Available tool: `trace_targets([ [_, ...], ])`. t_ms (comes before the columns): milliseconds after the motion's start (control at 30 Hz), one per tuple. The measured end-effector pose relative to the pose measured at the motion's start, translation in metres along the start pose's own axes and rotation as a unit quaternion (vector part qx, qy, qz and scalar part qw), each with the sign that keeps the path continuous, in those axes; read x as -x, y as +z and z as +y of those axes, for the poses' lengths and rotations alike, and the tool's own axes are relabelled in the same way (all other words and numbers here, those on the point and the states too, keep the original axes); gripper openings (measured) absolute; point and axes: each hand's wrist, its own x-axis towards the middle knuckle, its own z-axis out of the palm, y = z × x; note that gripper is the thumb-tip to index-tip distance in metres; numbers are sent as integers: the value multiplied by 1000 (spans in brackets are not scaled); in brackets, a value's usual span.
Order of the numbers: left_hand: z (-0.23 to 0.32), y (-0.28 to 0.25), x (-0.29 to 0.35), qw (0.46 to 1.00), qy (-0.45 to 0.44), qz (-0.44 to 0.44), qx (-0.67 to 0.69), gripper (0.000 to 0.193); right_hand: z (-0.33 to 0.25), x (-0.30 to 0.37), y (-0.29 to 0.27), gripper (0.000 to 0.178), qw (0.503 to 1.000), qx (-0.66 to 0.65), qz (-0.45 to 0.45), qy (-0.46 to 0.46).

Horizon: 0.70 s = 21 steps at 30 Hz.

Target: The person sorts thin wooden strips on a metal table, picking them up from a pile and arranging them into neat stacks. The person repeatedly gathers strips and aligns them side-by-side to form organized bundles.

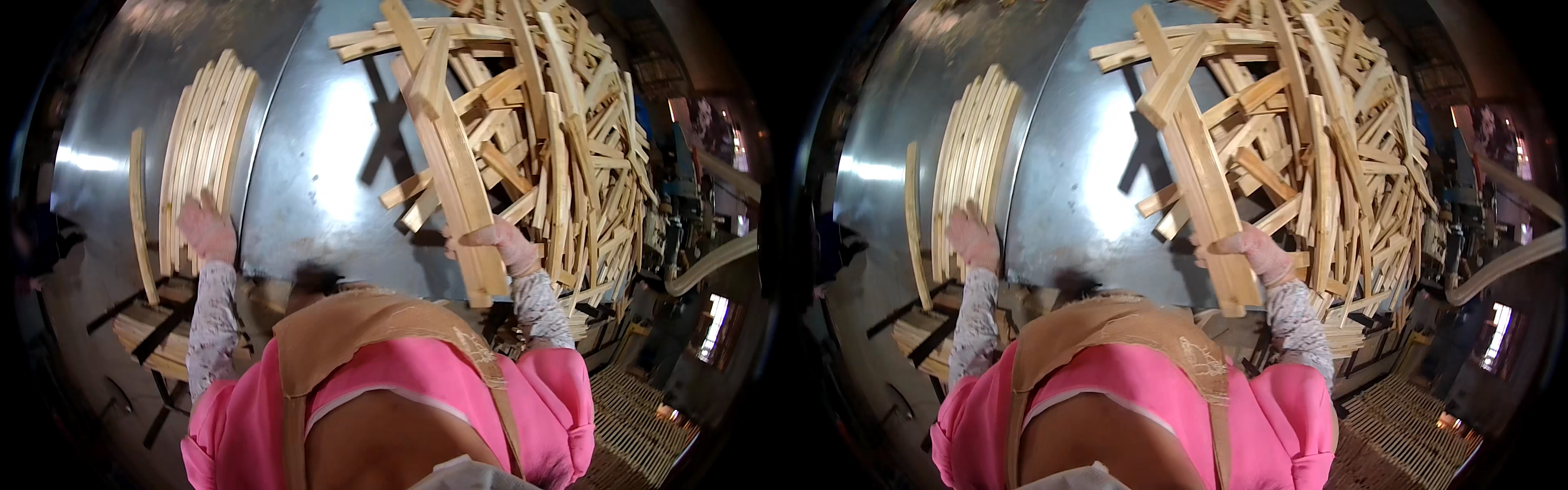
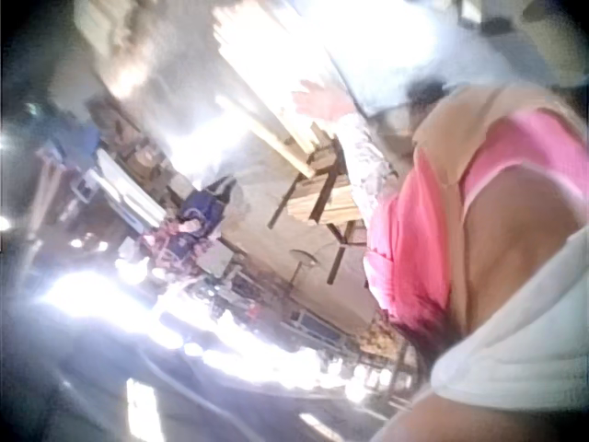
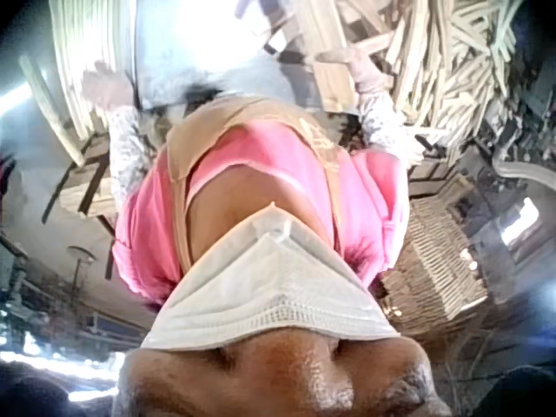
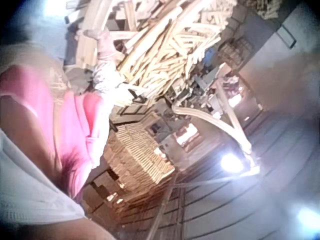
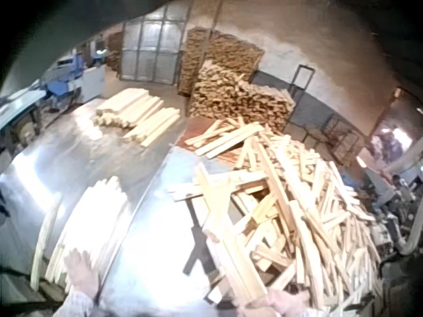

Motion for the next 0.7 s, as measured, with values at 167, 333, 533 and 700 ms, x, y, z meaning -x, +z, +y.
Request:
trace_targets([
  [167,98,-10,4,827,-29,-237,508,63,48,-100,97,60,991,-82,-78,-72],
  [333,166,-6,19,550,-224,-368,716,54,76,-187,131,50,916,358,36,-178],
  [533,64,-13,-9,611,-231,-322,686,42,99,-215,198,81,810,564,150,-62],
  [700,31,-60,-34,708,-175,-279,625,69,139,-260,307,55,727,665,-81,-148],
])
